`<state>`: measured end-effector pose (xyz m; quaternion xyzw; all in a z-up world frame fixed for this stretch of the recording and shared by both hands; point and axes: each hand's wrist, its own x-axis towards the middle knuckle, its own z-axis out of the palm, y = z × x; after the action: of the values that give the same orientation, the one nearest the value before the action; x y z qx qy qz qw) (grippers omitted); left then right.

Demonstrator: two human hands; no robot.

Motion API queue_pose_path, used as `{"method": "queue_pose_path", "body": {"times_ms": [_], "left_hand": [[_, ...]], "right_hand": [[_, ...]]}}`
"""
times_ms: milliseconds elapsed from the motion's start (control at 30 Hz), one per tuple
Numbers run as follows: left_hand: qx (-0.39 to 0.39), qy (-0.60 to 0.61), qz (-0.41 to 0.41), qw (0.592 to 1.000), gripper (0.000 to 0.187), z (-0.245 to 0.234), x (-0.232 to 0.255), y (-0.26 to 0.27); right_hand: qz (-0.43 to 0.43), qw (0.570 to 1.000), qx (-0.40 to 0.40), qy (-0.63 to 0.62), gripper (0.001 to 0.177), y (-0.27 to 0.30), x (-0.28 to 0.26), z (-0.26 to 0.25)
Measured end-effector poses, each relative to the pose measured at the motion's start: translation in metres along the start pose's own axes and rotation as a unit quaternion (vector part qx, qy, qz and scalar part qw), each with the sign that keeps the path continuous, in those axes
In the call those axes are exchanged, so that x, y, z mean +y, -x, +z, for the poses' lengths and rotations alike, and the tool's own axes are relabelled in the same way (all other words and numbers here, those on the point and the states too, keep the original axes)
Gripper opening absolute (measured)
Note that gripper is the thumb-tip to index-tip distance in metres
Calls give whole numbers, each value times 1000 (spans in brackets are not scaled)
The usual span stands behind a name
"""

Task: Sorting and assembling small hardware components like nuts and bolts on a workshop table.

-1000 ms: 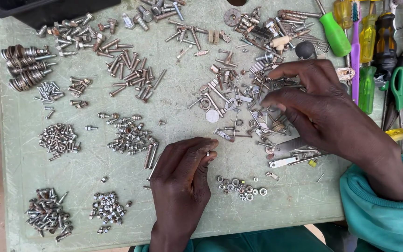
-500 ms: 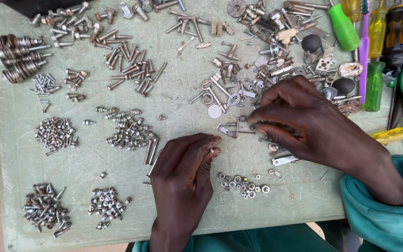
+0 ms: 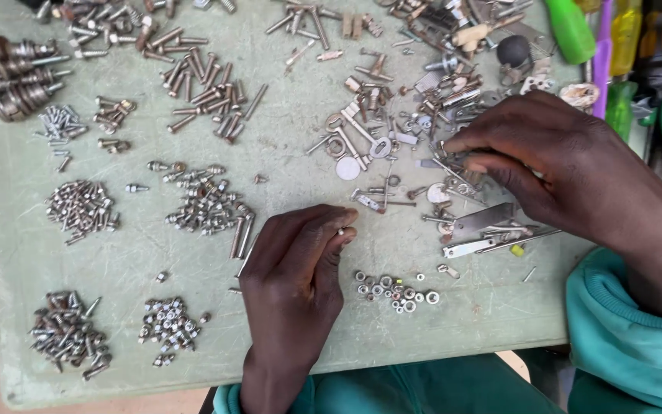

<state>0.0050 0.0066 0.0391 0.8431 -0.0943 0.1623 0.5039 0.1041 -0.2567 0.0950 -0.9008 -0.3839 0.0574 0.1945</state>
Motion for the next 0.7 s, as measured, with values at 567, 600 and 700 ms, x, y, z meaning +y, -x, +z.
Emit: {"method": "queue_pose_path", "body": {"times_ms": [567,600,700], "left_hand": [[-5,-9,-5,1000,19,1,-1,0],[-5,-6,-7,1000,20,1,-1,1],[-10,-6,0,1000,19,1,-2,1]], "right_hand": [[-18,999,-5,37,13,5,-7,4],[0,1000,-11,-7,11,6,-5,2],[10,1000,-11,-7,5,7,-3,1]]}}
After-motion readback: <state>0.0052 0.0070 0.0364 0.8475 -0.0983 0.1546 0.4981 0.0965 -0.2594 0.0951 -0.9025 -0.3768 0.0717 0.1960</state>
